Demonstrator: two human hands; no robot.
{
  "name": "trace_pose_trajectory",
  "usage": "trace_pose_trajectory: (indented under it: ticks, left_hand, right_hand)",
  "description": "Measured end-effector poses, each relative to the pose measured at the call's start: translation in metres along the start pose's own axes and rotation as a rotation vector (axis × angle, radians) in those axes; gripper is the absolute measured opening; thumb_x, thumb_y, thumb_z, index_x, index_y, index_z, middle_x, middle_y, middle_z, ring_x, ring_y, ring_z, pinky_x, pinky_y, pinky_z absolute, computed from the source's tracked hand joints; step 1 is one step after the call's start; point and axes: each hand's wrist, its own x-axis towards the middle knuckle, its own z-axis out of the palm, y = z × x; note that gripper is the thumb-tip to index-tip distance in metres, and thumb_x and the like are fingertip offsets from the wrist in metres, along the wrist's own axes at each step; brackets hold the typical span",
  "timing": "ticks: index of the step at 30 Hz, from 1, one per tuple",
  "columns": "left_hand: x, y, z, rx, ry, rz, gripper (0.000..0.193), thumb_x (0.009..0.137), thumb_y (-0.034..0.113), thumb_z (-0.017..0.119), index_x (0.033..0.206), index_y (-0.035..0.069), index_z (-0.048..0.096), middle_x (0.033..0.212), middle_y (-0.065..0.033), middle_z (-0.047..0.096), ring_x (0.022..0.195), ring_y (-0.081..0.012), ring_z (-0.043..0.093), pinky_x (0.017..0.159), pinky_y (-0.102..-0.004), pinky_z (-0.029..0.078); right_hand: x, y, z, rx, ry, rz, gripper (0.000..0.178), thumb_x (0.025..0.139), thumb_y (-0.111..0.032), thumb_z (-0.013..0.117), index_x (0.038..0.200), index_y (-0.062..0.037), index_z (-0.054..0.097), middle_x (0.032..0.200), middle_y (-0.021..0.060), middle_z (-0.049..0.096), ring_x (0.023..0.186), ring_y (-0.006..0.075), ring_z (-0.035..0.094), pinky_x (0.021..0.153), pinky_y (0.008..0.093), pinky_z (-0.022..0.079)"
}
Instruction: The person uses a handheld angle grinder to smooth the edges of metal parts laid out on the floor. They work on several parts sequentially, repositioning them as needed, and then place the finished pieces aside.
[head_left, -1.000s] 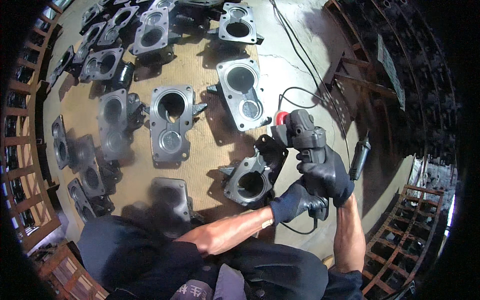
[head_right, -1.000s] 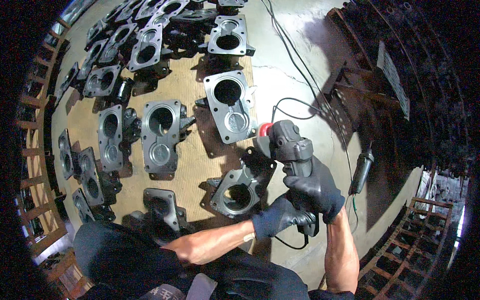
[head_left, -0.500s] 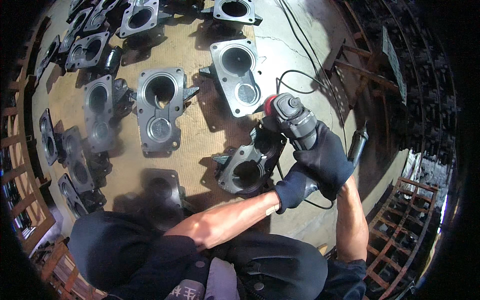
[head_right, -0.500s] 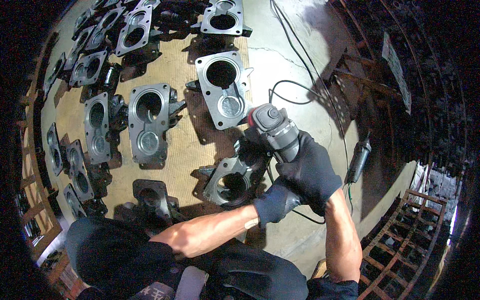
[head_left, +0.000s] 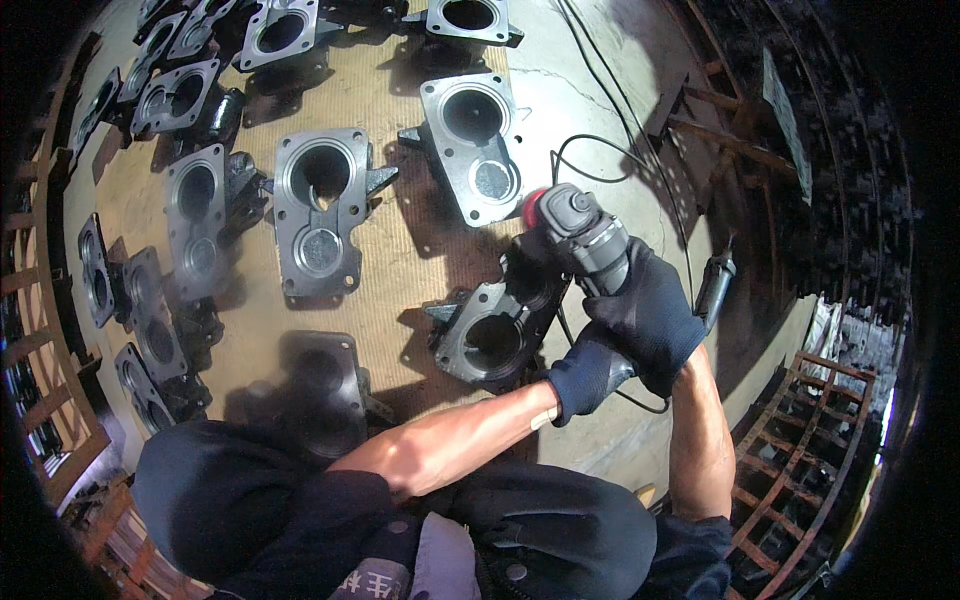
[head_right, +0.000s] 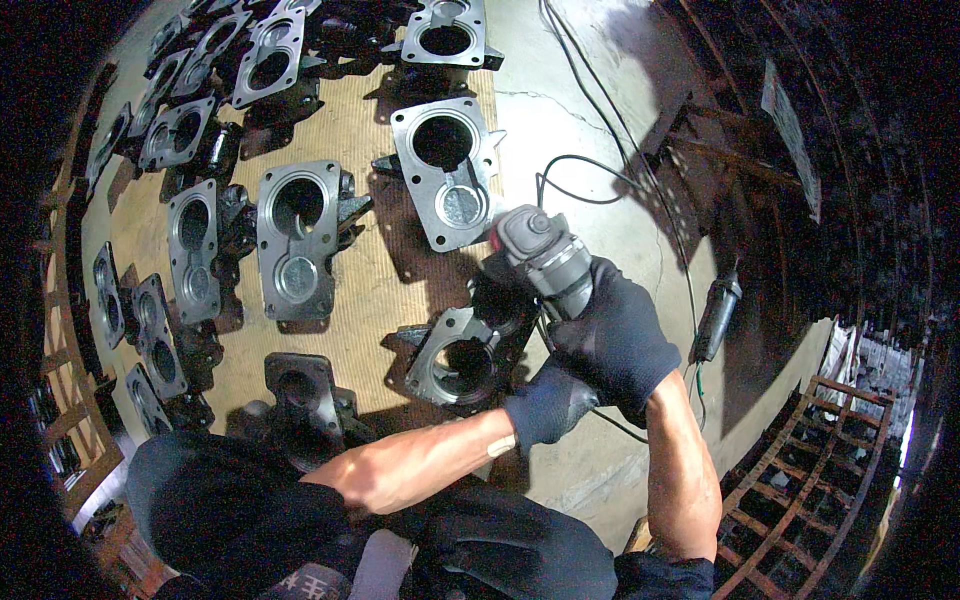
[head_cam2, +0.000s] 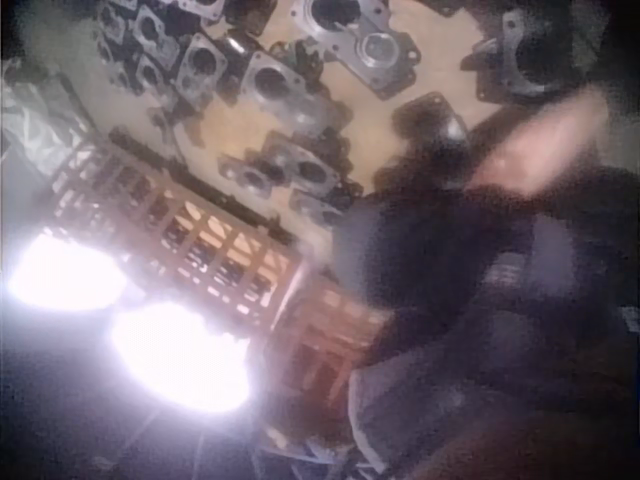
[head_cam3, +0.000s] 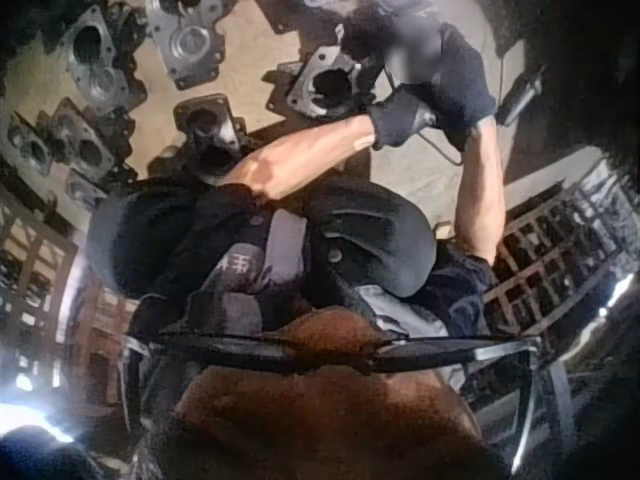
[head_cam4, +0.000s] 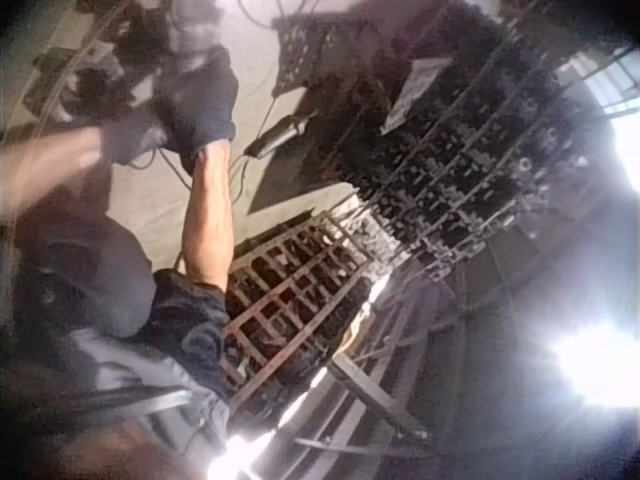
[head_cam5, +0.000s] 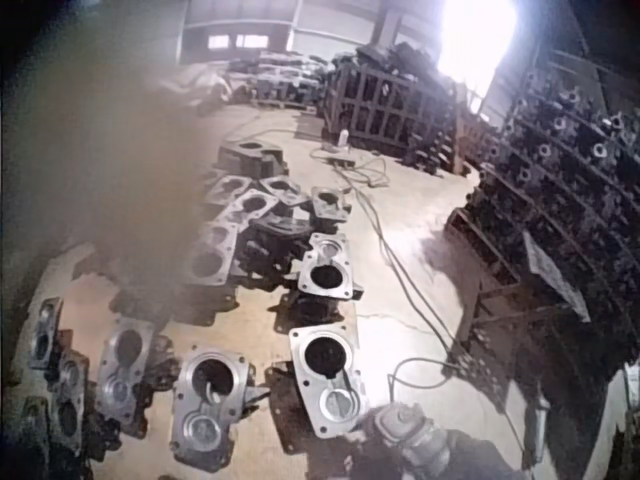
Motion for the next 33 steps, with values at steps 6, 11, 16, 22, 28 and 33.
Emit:
trace_pose_trajectory:
  ticks: [6, 11, 16, 22, 28, 33]
  left_hand:
    - [0.003, -0.021, -0.001, 0.027, 0.063, 0.072, 0.036, 0.099, -0.004, 0.053, 0.135, 0.000, 0.051, 0.135, -0.0129, 0.057, 0.121, -0.0232, 0.058, 0.106, -0.0381, 0.050]
    - [-0.012, -0.023, 0.002, 0.102, 0.102, 0.071, 0.034, 0.100, -0.003, 0.053, 0.133, -0.001, 0.052, 0.133, -0.0122, 0.058, 0.122, -0.0216, 0.058, 0.106, -0.0362, 0.051]
    - [-0.005, -0.020, 0.006, -0.201, 0.100, 0.078, 0.036, 0.097, -0.003, 0.057, 0.133, -0.001, 0.053, 0.131, -0.0110, 0.060, 0.120, -0.0181, 0.058, 0.105, -0.0330, 0.050]
    - [-0.010, -0.019, 0.001, 0.042, 0.112, 0.060, 0.036, 0.096, -0.002, 0.060, 0.132, -0.001, 0.055, 0.130, -0.0105, 0.062, 0.120, -0.0171, 0.058, 0.106, -0.0328, 0.049]
    - [-0.011, -0.025, 0.004, -0.082, 0.215, 0.031, 0.035, 0.095, 0.001, 0.064, 0.129, 0.001, 0.058, 0.128, -0.0091, 0.064, 0.117, -0.0154, 0.058, 0.102, -0.0327, 0.049]
    - [-0.003, -0.010, -0.001, 0.146, 0.103, 0.122, 0.034, 0.094, 0.001, 0.065, 0.127, 0.001, 0.060, 0.127, -0.0084, 0.064, 0.115, -0.0145, 0.058, 0.099, -0.0302, 0.049]
  right_hand:
    - [0.000, -0.007, 0.002, 0.038, 0.014, -0.023, 0.055, 0.067, -0.018, 0.078, 0.114, 0.0056, 0.061, 0.095, 0.0211, 0.073, 0.089, 0.0305, 0.072, 0.083, 0.0382, 0.057]
    - [-0.005, -0.013, 0.006, 0.069, -0.076, -0.045, 0.056, 0.068, -0.015, 0.077, 0.118, 0.0065, 0.061, 0.096, 0.0221, 0.073, 0.090, 0.0295, 0.073, 0.083, 0.0377, 0.057]
    - [-0.003, -0.011, 0.002, 0.004, -0.030, -0.018, 0.057, 0.069, -0.017, 0.079, 0.118, 0.0064, 0.060, 0.097, 0.0211, 0.073, 0.090, 0.0296, 0.073, 0.083, 0.0378, 0.057]
    - [-0.003, -0.011, 0.009, 0.087, -0.031, -0.075, 0.057, 0.069, -0.019, 0.079, 0.116, 0.0061, 0.060, 0.098, 0.0227, 0.073, 0.091, 0.0315, 0.073, 0.084, 0.0387, 0.057]
    - [-0.002, -0.019, 0.008, 0.009, -0.032, -0.097, 0.055, 0.069, -0.018, 0.079, 0.114, 0.0065, 0.061, 0.096, 0.0230, 0.073, 0.089, 0.0311, 0.073, 0.083, 0.0382, 0.057]
    - [-0.004, -0.015, 0.003, -0.009, 0.024, -0.031, 0.051, 0.069, -0.016, 0.077, 0.111, 0.0071, 0.061, 0.093, 0.0222, 0.073, 0.087, 0.0315, 0.073, 0.081, 0.0384, 0.057]
